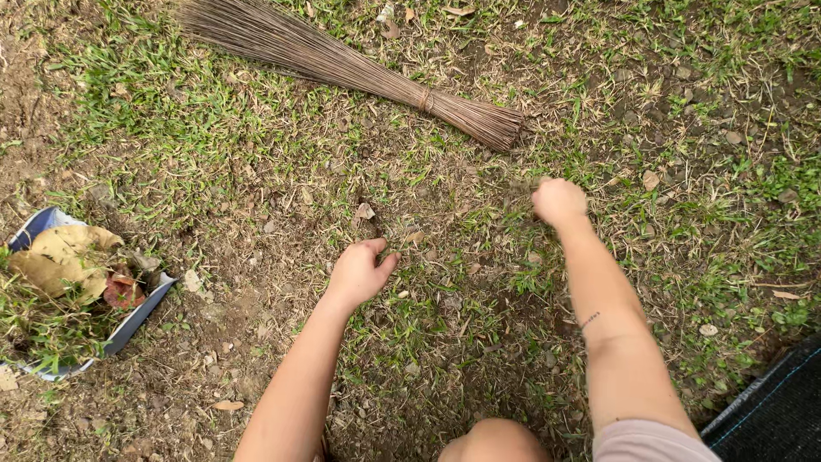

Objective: The person picks weeds and small plants by hand from the ground, placing them into a small tray.

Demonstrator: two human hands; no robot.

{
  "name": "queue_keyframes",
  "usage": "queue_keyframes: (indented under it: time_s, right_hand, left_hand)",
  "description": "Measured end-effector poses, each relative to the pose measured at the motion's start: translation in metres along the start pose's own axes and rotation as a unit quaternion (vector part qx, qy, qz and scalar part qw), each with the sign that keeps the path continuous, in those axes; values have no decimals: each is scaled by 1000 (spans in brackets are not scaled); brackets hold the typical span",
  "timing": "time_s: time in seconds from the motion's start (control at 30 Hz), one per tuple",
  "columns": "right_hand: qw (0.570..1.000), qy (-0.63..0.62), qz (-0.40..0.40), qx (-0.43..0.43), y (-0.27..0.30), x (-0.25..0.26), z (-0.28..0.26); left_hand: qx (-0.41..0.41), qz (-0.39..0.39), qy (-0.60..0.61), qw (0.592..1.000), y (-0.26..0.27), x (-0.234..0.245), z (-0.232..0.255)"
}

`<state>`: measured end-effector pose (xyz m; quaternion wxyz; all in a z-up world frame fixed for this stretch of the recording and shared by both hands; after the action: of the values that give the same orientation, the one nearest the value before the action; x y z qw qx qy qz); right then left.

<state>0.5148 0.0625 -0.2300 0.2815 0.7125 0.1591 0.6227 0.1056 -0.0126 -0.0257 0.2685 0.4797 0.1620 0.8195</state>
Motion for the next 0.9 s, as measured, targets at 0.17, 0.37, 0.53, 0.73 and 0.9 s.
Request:
queue_keyframes:
  time_s: [0.17,0.37,0.53,0.73,0.9]
  right_hand:
    - [993,-37,65,-94,23,12,111]
    - [996,47,-76,2,31,-10,73]
    - [997,48,-21,62,63,8,-17]
    - [995,82,-46,21,72,10,-54]
    - [995,52,0,83,30,-43,-39]
  left_hand:
    - [-26,5,18,999,-11,-7,7]
    - [-25,-47,27,998,-19,-23,34]
    - [-42,-40,13,998,-17,-21,42]
    - [-46,-23,10,999,-13,-21,40]
    - [-42,-34,0,999,-11,-31,35]
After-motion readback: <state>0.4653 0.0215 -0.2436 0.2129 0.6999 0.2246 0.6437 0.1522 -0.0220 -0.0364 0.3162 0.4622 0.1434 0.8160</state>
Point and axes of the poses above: each hand's wrist, its own y-axis away from the middle knuckle, its own x-axis out of the back of the hand, z = x × y, the point moved 5 cm from there along -y, towards the middle knuckle, and after that the axes turned 10 degrees about -z, right-handed, at the moved point
